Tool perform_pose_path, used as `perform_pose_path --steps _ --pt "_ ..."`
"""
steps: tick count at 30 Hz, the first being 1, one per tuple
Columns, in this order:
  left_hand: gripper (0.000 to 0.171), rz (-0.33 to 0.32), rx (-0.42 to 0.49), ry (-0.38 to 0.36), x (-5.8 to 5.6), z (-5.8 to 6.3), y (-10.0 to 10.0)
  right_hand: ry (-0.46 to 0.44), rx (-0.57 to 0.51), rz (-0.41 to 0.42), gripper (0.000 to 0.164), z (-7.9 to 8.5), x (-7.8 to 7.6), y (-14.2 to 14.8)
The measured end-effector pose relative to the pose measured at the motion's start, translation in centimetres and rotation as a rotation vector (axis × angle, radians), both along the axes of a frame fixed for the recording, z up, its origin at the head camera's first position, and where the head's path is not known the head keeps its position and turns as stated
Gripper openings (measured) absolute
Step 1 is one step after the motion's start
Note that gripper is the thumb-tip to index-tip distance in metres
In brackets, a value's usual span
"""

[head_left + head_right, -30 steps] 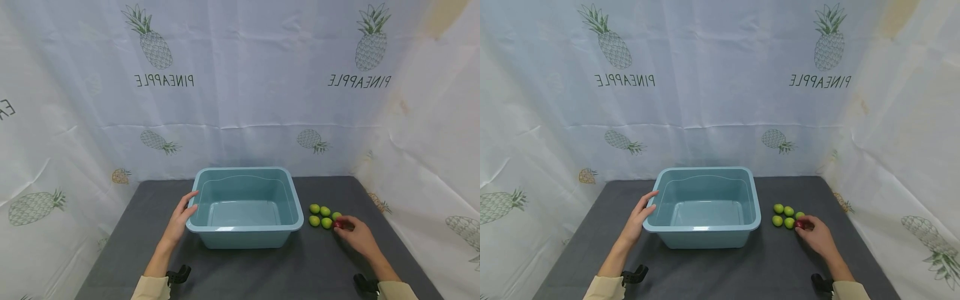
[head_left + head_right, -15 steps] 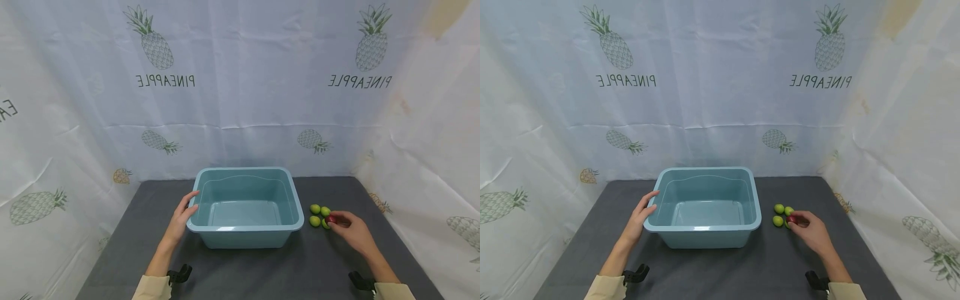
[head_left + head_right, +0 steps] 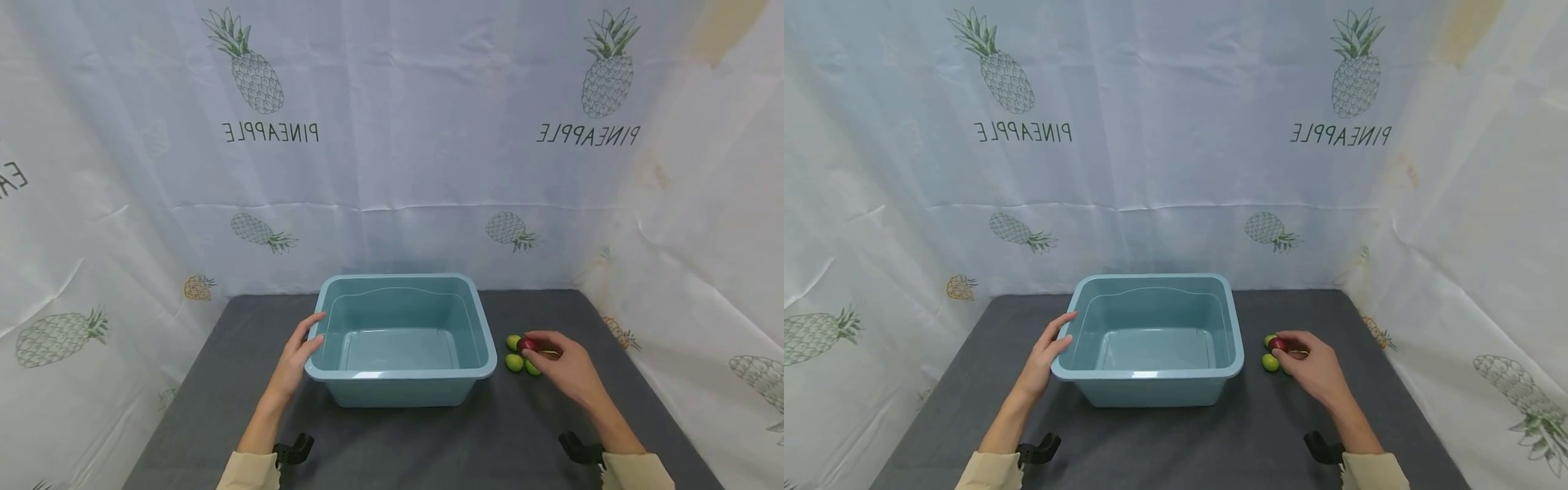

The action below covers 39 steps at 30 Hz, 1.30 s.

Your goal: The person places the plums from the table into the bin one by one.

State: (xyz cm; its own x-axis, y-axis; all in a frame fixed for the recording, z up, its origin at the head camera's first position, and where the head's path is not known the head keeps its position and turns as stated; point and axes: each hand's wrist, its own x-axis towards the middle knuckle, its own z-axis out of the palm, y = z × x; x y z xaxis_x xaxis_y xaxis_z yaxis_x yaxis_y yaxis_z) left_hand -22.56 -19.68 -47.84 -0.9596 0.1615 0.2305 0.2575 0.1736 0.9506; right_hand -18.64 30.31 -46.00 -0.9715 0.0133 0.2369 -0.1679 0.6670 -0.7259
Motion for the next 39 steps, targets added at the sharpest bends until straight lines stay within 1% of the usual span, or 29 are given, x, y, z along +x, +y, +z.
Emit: perform_pose_path --steps 8,14,17,22,28,35,39 --pt "0.046 0.008 0.000 -0.013 0.1 0.0 0.0 0.010 0.030 0.010 0.042 1.2 -0.2 -1.4" --pt "0.046 0.016 -0.006 -0.022 0.1 0.1 0.1 0.046 0.019 0.045 0.039 2.3 0.0 -2.3" --pt "0.046 0.016 -0.004 -0.022 0.1 0.1 0.0 0.056 0.012 0.049 0.040 3.0 -0.1 -2.8" --pt "0.046 0.018 -0.008 -0.020 0.1 0.2 -0.1 0.051 0.004 0.055 0.040 4.1 -0.4 -3.4" --pt "0.045 0.018 -0.007 -0.010 -0.2 0.2 -0.1 0.033 -0.018 0.078 0.040 5.0 -0.8 -3.8" --pt "0.046 0.019 -0.002 -0.020 -0.4 0.2 -0.1 0.044 -0.021 0.096 0.039 5.9 -1.4 -4.7" --pt "0.046 0.022 -0.003 -0.027 -0.3 0.1 -0.1 0.028 -0.050 0.134 0.040 6.6 -1.6 -5.2"
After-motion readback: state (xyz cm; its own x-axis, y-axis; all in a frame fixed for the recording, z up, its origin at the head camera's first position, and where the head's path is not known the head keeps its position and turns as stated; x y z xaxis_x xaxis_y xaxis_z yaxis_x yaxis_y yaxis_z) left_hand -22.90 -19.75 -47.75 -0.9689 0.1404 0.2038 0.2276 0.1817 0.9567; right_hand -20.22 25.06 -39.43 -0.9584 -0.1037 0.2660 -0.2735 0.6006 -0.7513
